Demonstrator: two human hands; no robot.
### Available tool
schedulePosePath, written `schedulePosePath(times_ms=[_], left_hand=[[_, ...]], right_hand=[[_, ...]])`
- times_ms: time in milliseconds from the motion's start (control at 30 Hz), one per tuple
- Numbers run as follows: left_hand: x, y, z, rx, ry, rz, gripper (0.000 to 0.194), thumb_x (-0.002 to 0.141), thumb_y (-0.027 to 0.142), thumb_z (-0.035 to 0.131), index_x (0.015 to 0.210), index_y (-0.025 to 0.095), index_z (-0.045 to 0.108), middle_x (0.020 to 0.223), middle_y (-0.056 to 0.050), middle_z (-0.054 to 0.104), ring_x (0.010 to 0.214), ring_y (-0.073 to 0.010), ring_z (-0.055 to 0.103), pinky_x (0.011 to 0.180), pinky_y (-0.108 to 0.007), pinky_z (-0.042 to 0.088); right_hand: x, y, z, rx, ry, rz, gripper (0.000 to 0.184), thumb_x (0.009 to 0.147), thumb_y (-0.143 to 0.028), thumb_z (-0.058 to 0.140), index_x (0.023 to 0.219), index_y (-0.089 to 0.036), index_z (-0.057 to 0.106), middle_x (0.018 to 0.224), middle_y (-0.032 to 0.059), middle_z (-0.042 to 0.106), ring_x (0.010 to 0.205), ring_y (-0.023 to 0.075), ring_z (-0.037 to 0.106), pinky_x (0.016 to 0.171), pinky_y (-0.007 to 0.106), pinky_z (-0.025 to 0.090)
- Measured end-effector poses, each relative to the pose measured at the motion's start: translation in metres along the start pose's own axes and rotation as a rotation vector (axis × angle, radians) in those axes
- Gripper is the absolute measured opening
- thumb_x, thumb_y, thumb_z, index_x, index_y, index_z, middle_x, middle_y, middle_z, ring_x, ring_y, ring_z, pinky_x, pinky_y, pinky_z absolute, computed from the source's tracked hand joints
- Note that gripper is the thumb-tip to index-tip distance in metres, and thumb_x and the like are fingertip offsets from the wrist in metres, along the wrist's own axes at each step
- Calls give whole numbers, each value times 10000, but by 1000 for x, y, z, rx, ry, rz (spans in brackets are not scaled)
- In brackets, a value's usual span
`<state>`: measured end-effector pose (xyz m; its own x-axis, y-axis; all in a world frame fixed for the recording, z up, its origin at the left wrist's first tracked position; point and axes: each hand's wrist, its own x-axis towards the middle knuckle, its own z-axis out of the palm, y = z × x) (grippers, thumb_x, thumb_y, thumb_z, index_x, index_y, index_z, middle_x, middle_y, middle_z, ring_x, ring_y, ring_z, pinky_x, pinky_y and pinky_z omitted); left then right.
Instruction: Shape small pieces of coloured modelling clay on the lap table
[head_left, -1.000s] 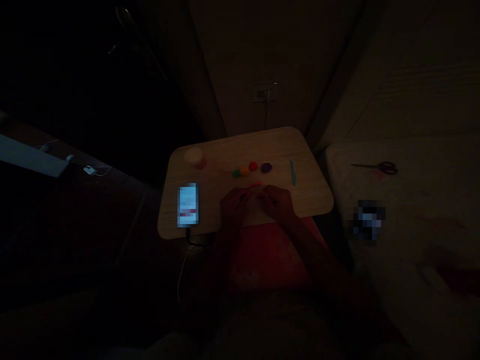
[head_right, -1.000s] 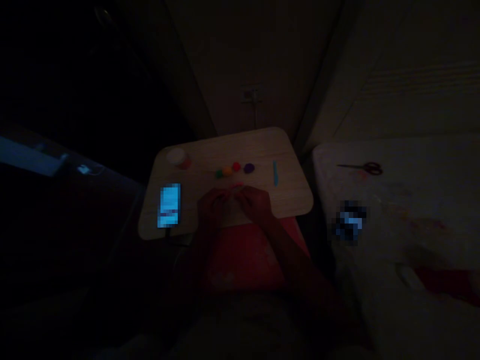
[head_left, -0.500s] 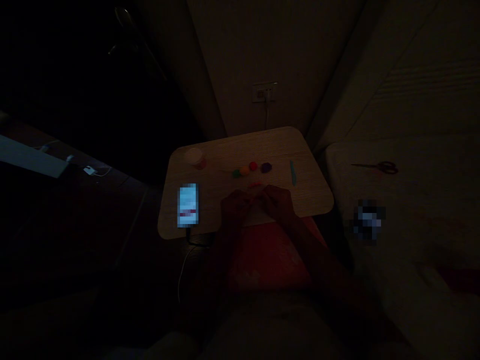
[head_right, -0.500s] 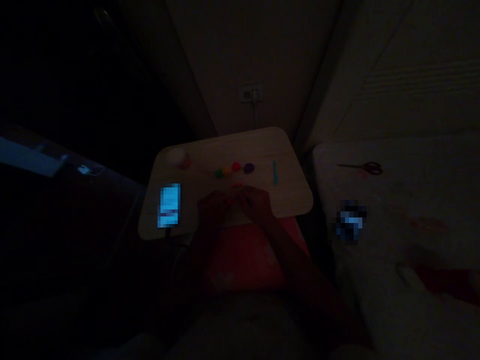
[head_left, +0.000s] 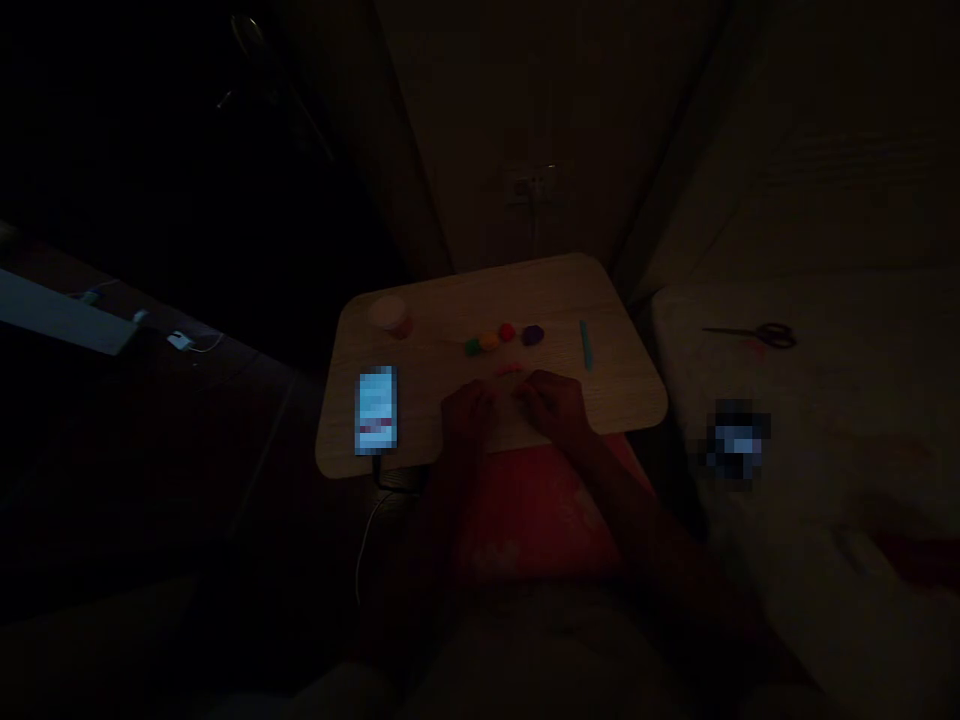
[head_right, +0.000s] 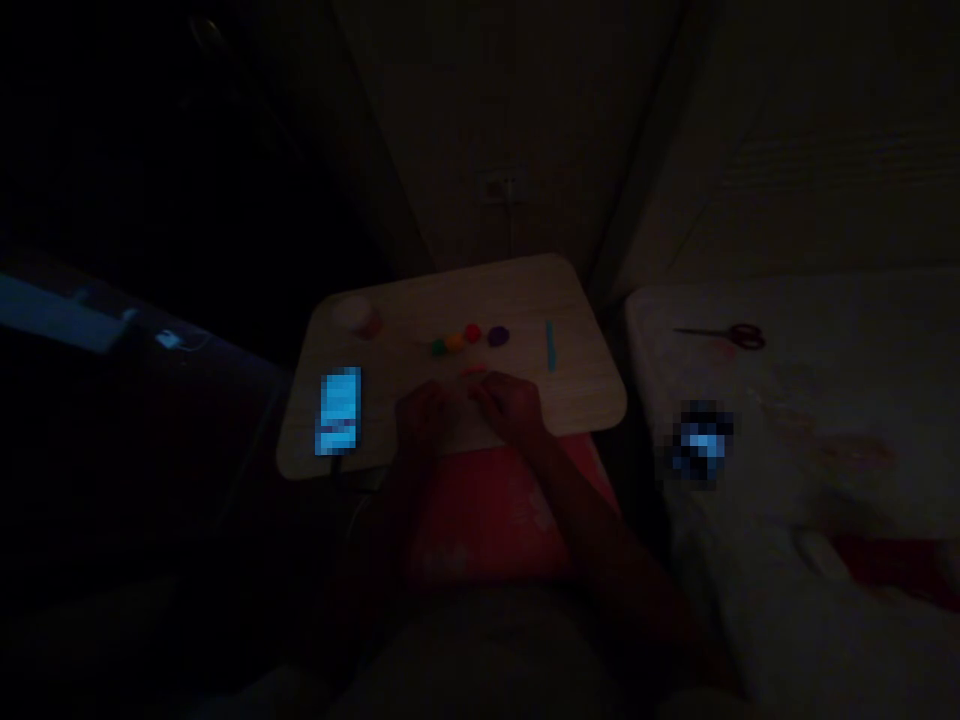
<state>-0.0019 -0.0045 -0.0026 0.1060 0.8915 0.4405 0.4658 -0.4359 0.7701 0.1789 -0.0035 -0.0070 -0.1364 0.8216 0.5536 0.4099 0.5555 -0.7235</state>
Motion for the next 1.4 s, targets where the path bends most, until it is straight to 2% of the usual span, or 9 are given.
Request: schedulePosePath(times_ms=[200, 333, 600, 800, 933, 1067, 1200, 1300, 1400], left_hand=[[2, -3, -1, -1, 29, 61, 343, 1025, 375, 451, 1072, 197, 740, 922, -68, 705, 842, -191, 636, 770, -317, 503], [4, -4, -1, 27, 47, 87, 358, 1028, 351, 440, 1205, 216, 721, 898, -66, 661, 808, -182, 604, 752, -322, 506], [3, -3, 3, -45, 49, 28, 260, 990, 342, 554, 1117, 212, 739, 988, -66, 744, 890, -182, 682, 823, -310, 538], [2, -2, 2, -33, -13, 22, 225, 962, 351, 596, 933, 200, 760, 899, -57, 764, 831, -185, 704, 808, -326, 554], [1, -1, 1, -14, -8, 68, 147, 899, 323, 688, 844, 199, 745, 828, -35, 739, 768, -166, 681, 740, -296, 526], [0, 0, 1, -22, 35, 56, 197, 841, 345, 749, 742, 186, 688, 754, -12, 696, 706, -147, 640, 682, -268, 495], [-1, 0, 0, -15, 62, -23, 313, 921, 396, 629, 693, 182, 633, 678, -2, 644, 651, -141, 592, 642, -261, 470], [0, 1, 0, -61, 12, -1, 417, 1010, 411, 461, 715, 183, 647, 708, -22, 654, 675, -147, 603, 675, -272, 482], [1, 3, 0, -79, 12, 13, 439, 1026, 434, 423, 788, 179, 688, 772, -42, 686, 730, -162, 631, 724, -287, 504]], right_hand=[[0, 0, 0, 0, 16, -14, 432, 1033, -404, 450, 753, -200, 708, 713, 60, 692, 648, 172, 645, 629, 307, 476], [0, 1, 1, -21, 13, -6, 444, 1036, -422, 440, 740, -213, 696, 713, 52, 693, 653, 169, 649, 632, 306, 480], [0, 0, 0, -22, 1, -10, 426, 1036, -389, 440, 754, -202, 699, 713, 53, 693, 649, 163, 641, 639, 303, 481], [-1, 0, 0, -21, 12, 3, 419, 1033, -395, 454, 752, -205, 700, 711, 48, 687, 644, 159, 633, 635, 296, 480], [0, 1, 1, -12, 16, -9, 431, 1038, -397, 445, 748, -206, 701, 709, 53, 686, 655, 165, 641, 646, 304, 482], [0, 1, 1, -46, 3, -10, 444, 1040, -407, 432, 745, -209, 698, 707, 55, 689, 652, 163, 638, 636, 303, 477], [-1, 2, 1, -50, 8, -15, 442, 1043, -400, 429, 748, -206, 696, 707, 49, 687, 641, 157, 636, 624, 297, 467], [-1, 3, 1, -24, 17, -18, 415, 1037, -381, 450, 739, -209, 682, 710, 46, 685, 649, 161, 640, 634, 296, 467], [-1, 3, 1, -28, 17, -13, 401, 1032, -366, 461, 732, -209, 674, 693, 41, 670, 637, 162, 632, 625, 298, 458]])
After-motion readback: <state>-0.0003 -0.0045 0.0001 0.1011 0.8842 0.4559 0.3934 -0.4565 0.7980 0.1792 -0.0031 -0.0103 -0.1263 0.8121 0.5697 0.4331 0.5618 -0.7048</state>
